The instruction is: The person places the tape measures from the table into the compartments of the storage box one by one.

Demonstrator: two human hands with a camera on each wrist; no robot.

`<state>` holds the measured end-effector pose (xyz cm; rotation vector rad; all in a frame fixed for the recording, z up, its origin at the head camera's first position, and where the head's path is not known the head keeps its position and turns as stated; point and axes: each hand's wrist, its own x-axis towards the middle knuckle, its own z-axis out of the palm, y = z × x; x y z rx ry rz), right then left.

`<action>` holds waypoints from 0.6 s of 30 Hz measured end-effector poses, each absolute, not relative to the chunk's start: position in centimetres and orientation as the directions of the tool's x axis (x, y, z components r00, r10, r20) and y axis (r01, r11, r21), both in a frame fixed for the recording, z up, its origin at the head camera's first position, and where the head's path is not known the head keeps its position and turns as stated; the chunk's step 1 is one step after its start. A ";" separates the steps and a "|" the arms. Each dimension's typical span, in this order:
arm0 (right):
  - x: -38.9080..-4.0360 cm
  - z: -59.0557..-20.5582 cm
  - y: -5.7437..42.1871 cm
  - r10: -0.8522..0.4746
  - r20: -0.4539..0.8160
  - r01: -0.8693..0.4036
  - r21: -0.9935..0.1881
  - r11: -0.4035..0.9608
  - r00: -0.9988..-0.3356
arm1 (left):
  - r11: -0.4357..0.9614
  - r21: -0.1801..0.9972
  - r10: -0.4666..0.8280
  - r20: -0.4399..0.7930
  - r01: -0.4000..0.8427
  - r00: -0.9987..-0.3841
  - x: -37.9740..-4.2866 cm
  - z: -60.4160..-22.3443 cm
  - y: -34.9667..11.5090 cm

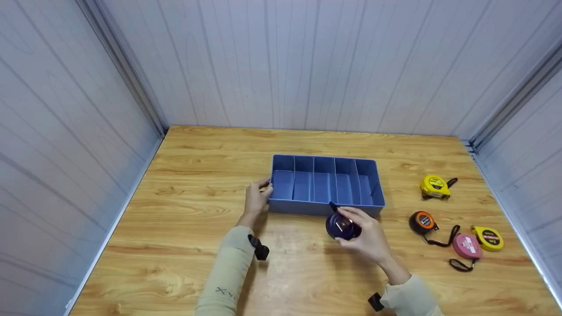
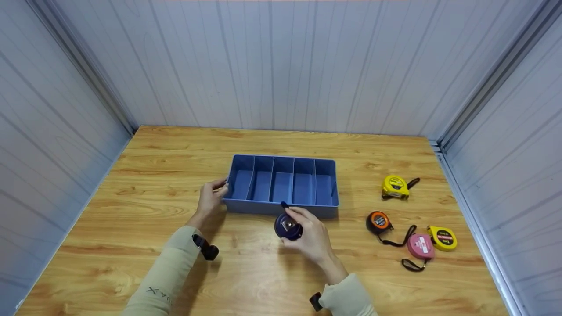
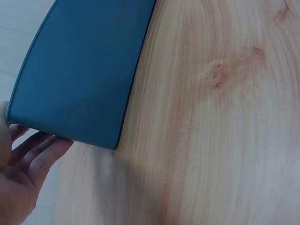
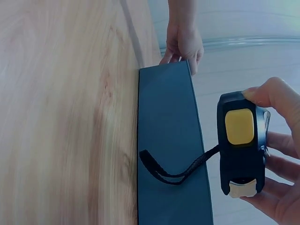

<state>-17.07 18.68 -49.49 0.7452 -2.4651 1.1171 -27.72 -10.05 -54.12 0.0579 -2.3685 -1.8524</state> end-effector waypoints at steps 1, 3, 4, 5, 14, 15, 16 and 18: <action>-17.1 -49.4 18.5 -0.322 0.492 -0.582 -0.592 0.557 -0.809 | 0.249 0.967 -0.114 0.083 0.052 -0.990 -27.7 -54.1 -10.0; -17.1 -49.3 18.3 -0.321 0.483 -0.574 -0.594 0.563 -0.815 | 0.277 0.959 -0.117 0.096 0.060 -0.989 -27.8 -54.1 -10.1; -17.1 -49.2 18.1 -0.321 0.482 -0.574 -0.596 0.562 -0.815 | 0.282 0.957 -0.117 0.097 0.061 -0.988 -27.8 -54.2 -10.1; -17.1 -49.2 18.0 -0.323 0.482 -0.575 -0.596 0.561 -0.815 | 0.286 0.956 -0.116 0.099 0.062 -0.988 -27.8 -54.2 -10.1; -17.2 -49.0 16.6 -0.357 0.504 -0.615 -0.593 0.520 -0.787 | 0.272 0.961 -0.117 0.079 0.045 -0.990 -27.7 -54.3 -10.1; -17.2 -49.0 16.5 -0.359 0.503 -0.616 -0.595 0.516 -0.786 | 0.275 0.960 -0.120 0.082 0.046 -0.989 -27.7 -54.2 -10.1; -17.3 -49.0 16.3 -0.359 0.504 -0.617 -0.596 0.514 -0.786 | 0.278 0.959 -0.123 0.083 0.046 -0.989 -27.7 -54.2 -10.1; -17.3 -48.9 16.0 -0.362 0.505 -0.621 -0.598 0.508 -0.783 | 0.277 0.960 -0.122 0.084 0.047 -0.989 -27.6 -54.2 -10.0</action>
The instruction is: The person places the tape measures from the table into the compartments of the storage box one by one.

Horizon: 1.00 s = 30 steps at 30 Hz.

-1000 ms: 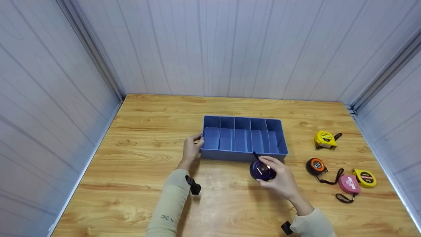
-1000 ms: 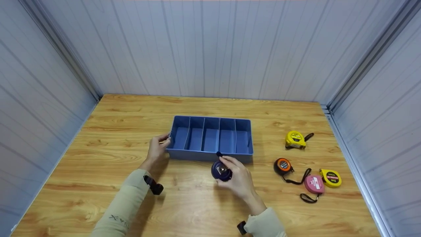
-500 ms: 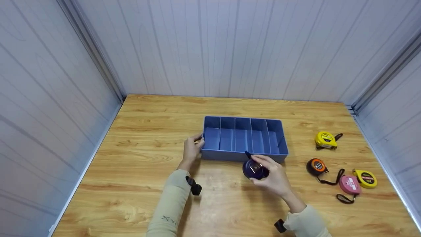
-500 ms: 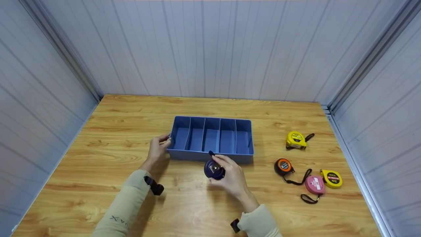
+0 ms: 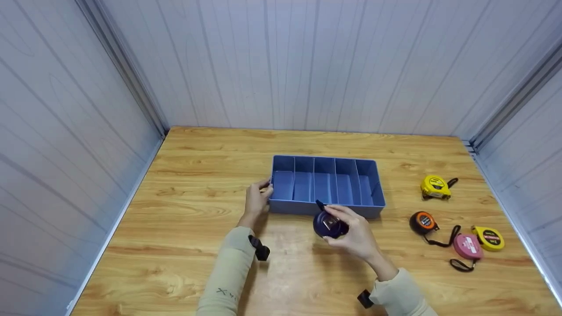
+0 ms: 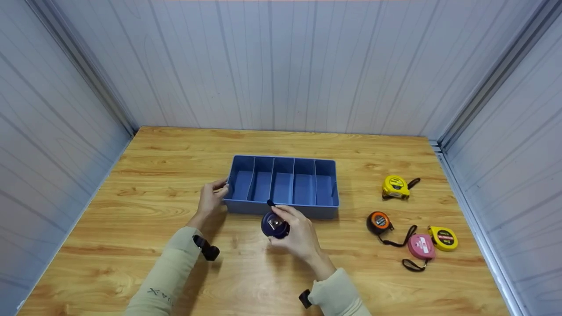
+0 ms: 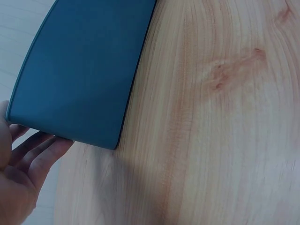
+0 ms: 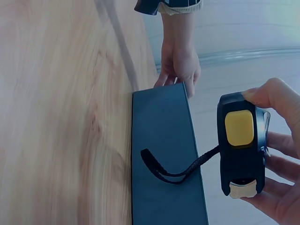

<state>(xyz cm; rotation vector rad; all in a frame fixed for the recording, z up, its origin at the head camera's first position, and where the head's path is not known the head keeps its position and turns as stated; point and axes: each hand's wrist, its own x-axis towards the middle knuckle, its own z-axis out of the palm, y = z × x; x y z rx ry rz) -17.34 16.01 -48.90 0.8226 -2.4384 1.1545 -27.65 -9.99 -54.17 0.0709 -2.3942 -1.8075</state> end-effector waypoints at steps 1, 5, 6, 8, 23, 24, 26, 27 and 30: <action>-17.4 -48.9 15.8 -0.363 0.507 -0.623 -0.597 0.505 -0.781 | 0.274 0.961 -0.123 0.083 0.047 -0.989 -27.6 -54.2 -10.0; -17.6 -48.7 15.1 -0.373 0.509 -0.631 -0.602 0.490 -0.776 | 0.272 0.961 -0.120 0.089 0.053 -0.989 -27.6 -54.2 -9.9; -17.6 -48.7 15.0 -0.375 0.508 -0.631 -0.605 0.485 -0.775 | 0.269 0.962 -0.121 0.089 0.054 -0.989 -27.6 -54.2 -9.9; -17.7 -48.7 14.7 -0.382 0.506 -0.634 -0.608 0.479 -0.774 | 0.273 0.960 -0.123 0.095 0.058 -0.988 -27.6 -54.2 -9.9; -18.7 -48.5 12.7 -0.408 0.512 -0.654 -0.619 0.436 -0.756 | 0.334 0.939 -0.120 0.129 0.082 -0.984 -27.6 -53.9 -10.0; -18.7 -48.6 12.6 -0.409 0.508 -0.651 -0.624 0.433 -0.758 | 0.339 0.937 -0.121 0.129 0.081 -0.984 -27.6 -53.9 -10.0; -18.9 -48.6 12.4 -0.412 0.499 -0.645 -0.634 0.427 -0.763 | 0.330 0.941 -0.123 0.121 0.074 -0.985 -27.6 -53.9 -10.0; -19.0 -48.6 12.3 -0.413 0.497 -0.644 -0.637 0.424 -0.763 | 0.324 0.944 -0.122 0.116 0.071 -0.986 -27.6 -53.9 -10.0; -19.3 -48.5 11.9 -0.417 0.505 -0.653 -0.632 0.417 -0.755 | 0.292 0.954 -0.121 0.097 0.058 -0.988 -27.6 -54.0 -10.0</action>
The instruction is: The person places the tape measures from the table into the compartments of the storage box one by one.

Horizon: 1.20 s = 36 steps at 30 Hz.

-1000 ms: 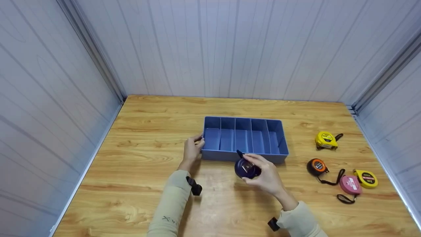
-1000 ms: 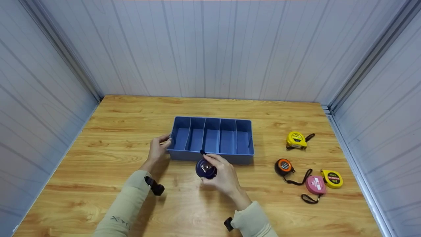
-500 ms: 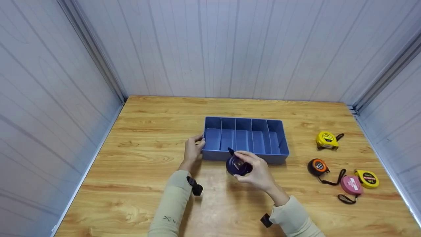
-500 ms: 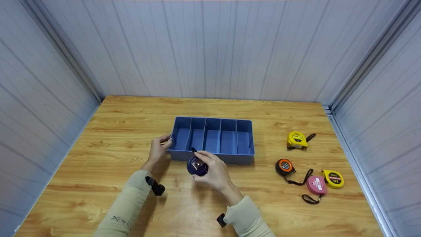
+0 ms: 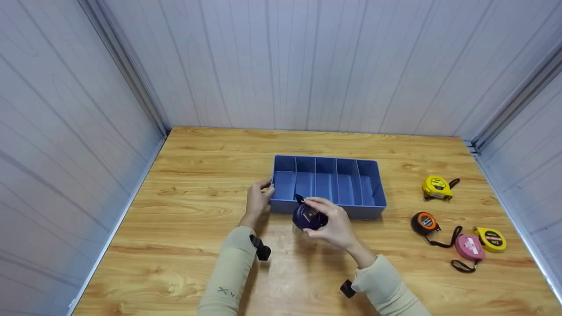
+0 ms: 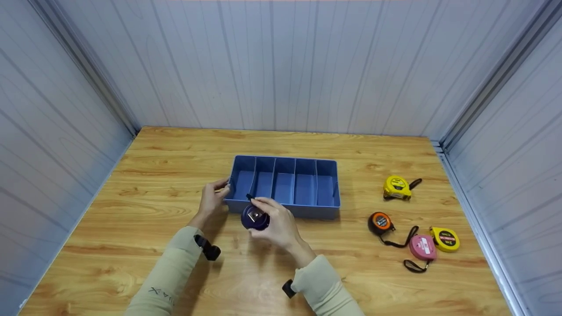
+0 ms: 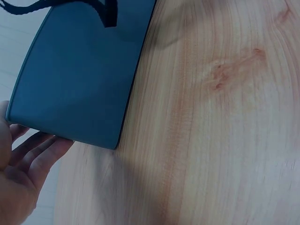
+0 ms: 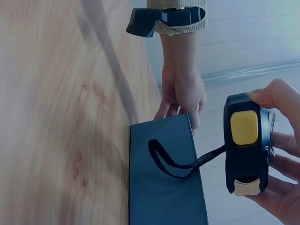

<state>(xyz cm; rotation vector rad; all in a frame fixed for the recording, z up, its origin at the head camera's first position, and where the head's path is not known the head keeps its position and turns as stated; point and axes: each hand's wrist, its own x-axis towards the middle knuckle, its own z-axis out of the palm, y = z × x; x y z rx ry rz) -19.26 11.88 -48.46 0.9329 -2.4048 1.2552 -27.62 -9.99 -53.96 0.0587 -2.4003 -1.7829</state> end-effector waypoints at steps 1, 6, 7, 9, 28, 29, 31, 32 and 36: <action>-19.4 -48.4 11.7 -0.419 0.511 -0.659 -0.627 0.415 -0.750 | 0.285 0.957 -0.120 0.094 0.057 -0.988 -27.6 -54.0 -10.0; -19.8 -48.3 11.2 -0.421 0.521 -0.668 -0.621 0.410 -0.743 | 0.266 0.962 -0.120 0.097 0.062 -0.988 -27.6 -54.0 -10.0; -19.8 -48.3 11.1 -0.421 0.517 -0.665 -0.625 0.410 -0.745 | 0.275 0.959 -0.121 0.104 0.068 -0.987 -27.6 -53.9 -10.0; -20.0 -48.3 10.9 -0.419 0.508 -0.656 -0.634 0.409 -0.752 | 0.290 0.954 -0.124 0.118 0.078 -0.985 -27.6 -53.9 -10.0; -22.6 -48.8 9.6 -0.375 0.482 -0.610 -0.663 0.435 -0.792 | 0.230 0.973 -0.127 0.067 0.037 -0.990 -27.6 -54.1 -9.9; -22.7 -48.9 9.6 -0.377 0.484 -0.612 -0.660 0.436 -0.790 | 0.231 0.972 -0.127 0.063 0.032 -0.990 -27.6 -54.0 -10.0; -22.9 -48.9 9.5 -0.380 0.484 -0.614 -0.653 0.443 -0.788 | 0.242 0.970 -0.130 0.067 0.034 -0.989 -27.6 -54.0 -10.0; -23.0 -48.9 9.4 -0.381 0.484 -0.615 -0.650 0.446 -0.788 | 0.234 0.972 -0.131 0.062 0.030 -0.989 -27.6 -54.0 -10.0; -23.5 -48.9 9.1 -0.387 0.483 -0.619 -0.638 0.459 -0.785 | 0.189 0.982 -0.136 0.050 0.024 -0.989 -27.7 -53.9 -9.9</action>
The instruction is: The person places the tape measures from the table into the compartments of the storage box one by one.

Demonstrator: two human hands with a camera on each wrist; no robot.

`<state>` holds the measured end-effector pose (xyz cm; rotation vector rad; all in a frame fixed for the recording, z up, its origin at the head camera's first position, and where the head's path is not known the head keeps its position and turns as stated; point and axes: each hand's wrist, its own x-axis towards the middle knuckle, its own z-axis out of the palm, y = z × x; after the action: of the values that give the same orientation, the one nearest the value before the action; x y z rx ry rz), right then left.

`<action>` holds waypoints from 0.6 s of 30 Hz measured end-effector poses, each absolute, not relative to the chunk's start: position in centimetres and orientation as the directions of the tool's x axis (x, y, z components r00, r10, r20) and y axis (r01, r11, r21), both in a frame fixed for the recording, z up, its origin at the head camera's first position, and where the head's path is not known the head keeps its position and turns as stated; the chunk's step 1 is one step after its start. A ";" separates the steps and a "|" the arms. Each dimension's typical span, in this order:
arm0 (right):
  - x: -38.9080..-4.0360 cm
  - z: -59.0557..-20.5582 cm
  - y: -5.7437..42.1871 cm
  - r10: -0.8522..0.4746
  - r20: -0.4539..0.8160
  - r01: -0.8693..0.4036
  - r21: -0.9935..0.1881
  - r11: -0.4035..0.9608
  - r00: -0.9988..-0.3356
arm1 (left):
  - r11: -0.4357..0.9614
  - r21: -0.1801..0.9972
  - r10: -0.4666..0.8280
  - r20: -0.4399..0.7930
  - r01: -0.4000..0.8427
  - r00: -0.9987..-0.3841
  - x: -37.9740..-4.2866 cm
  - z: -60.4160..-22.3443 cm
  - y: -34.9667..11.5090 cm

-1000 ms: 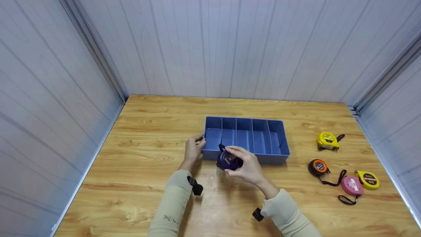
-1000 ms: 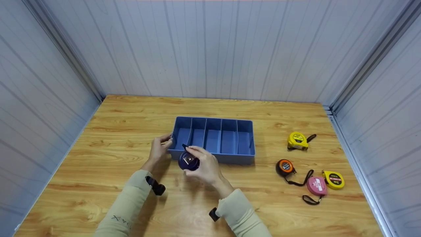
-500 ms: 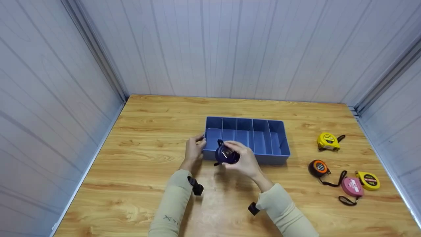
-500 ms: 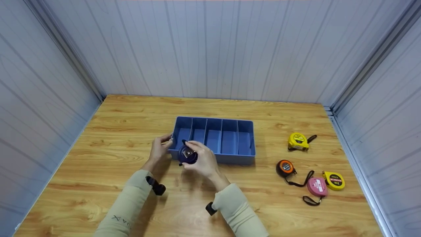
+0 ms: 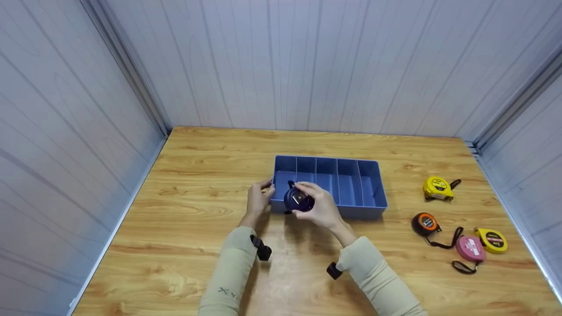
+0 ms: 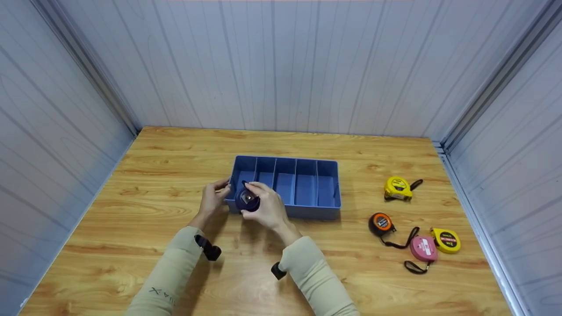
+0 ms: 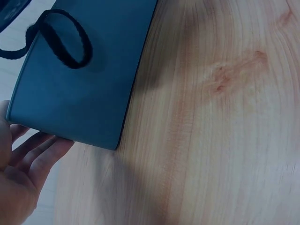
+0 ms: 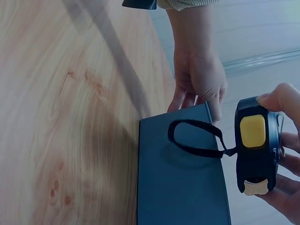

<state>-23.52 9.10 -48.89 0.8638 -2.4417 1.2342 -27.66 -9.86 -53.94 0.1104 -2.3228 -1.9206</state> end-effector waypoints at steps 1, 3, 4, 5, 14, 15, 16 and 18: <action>-23.6 -48.9 9.0 -0.388 0.482 -0.618 -0.637 0.460 -0.785 | 0.172 0.985 -0.137 0.045 0.021 -0.989 -27.7 -54.0 -9.8; -23.9 -48.9 8.8 -0.388 0.478 -0.615 -0.638 0.463 -0.788 | 0.155 0.988 -0.145 0.035 0.012 -0.989 -27.7 -53.9 -9.8; -24.0 -48.9 8.7 -0.388 0.476 -0.614 -0.636 0.468 -0.789 | 0.152 0.988 -0.147 0.033 0.011 -0.989 -27.6 -53.9 -9.8; -24.1 -48.8 8.6 -0.389 0.474 -0.613 -0.633 0.474 -0.790 | 0.144 0.990 -0.151 0.029 0.007 -0.988 -27.6 -53.9 -9.7; -25.4 -48.8 8.0 -0.393 0.477 -0.618 -0.596 0.512 -0.786 | 0.255 0.966 -0.148 0.090 0.050 -0.985 -27.5 -53.7 -9.8; -25.6 -48.7 8.0 -0.394 0.474 -0.617 -0.594 0.517 -0.787 | 0.288 0.956 -0.147 0.103 0.057 -0.984 -27.5 -53.7 -9.8; -25.7 -48.7 7.9 -0.395 0.470 -0.614 -0.594 0.520 -0.789 | 0.308 0.950 -0.146 0.108 0.058 -0.983 -27.5 -53.7 -9.9; -25.9 -48.7 7.9 -0.398 0.462 -0.610 -0.593 0.525 -0.792 | 0.341 0.938 -0.144 0.115 0.060 -0.983 -27.5 -53.6 -9.9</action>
<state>-25.95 7.89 -48.70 0.8457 -2.4981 1.1293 -27.49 -9.91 -53.61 0.0769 -2.4221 -1.7066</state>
